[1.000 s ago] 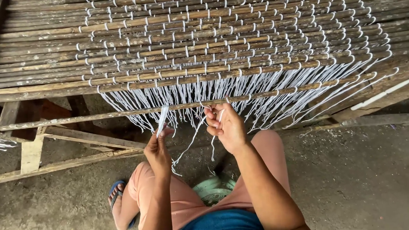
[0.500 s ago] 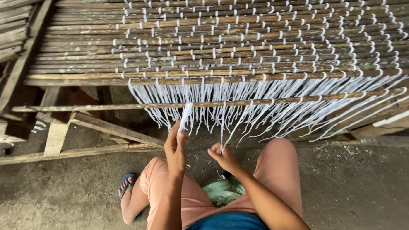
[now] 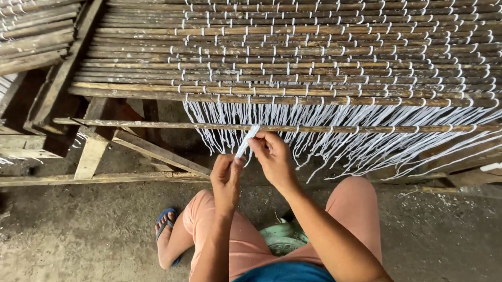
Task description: Looping and weaving white threads onto wooden sticks as part of a manual manufacturing process.
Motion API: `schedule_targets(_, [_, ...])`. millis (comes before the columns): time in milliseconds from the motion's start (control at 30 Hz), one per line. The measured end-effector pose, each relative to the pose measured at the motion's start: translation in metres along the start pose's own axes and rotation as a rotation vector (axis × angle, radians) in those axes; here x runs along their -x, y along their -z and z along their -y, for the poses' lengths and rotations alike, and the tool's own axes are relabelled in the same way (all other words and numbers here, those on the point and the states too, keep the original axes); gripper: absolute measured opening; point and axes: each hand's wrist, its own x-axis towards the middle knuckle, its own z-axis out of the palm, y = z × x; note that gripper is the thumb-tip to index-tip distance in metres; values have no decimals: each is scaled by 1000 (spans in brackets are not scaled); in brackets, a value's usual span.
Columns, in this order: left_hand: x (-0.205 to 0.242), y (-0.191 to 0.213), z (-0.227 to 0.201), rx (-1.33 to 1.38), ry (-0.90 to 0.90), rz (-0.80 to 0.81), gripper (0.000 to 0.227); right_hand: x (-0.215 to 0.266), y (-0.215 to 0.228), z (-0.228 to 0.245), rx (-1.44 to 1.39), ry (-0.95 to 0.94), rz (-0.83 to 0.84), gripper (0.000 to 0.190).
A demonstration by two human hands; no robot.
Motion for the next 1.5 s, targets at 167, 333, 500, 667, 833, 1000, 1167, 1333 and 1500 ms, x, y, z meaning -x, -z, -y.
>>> schedule_targets(167, [-20, -11, -55, 206, 132, 74, 25, -3, -9, 27, 136, 178, -89, 10])
schedule_targets(333, [-34, -19, -73, 296, 73, -77, 15, 4, 3, 21, -265, 6, -172, 15])
schedule_targets(500, [-35, -11, -55, 357, 85, -138, 14, 3, 8, 12, -616, -55, -98, 17])
schedule_targets(667, [-24, -11, -42, 328, 93, -166, 13, 0, -19, 19, -369, -87, 9, 22])
schedule_targets(833, [-18, -16, -42, 230, 39, -162, 14, -5, -31, 19, -279, -68, -11, 17])
schedule_targets(1000, [-37, -6, -44, 166, -10, -237, 17, -4, -27, 18, -440, -140, -36, 15])
schedule_targets(1167, [-54, -5, -40, 199, -31, -294, 12, -3, -19, 15, -556, -110, -30, 3])
schedule_targets(1333, [-50, -5, -25, 98, -21, -337, 10, 0, -18, 22, -542, -276, 110, 36])
schedule_targets(1500, [-44, -6, -14, 64, -12, -317, 12, -1, -13, 27, -574, -331, 42, 37])
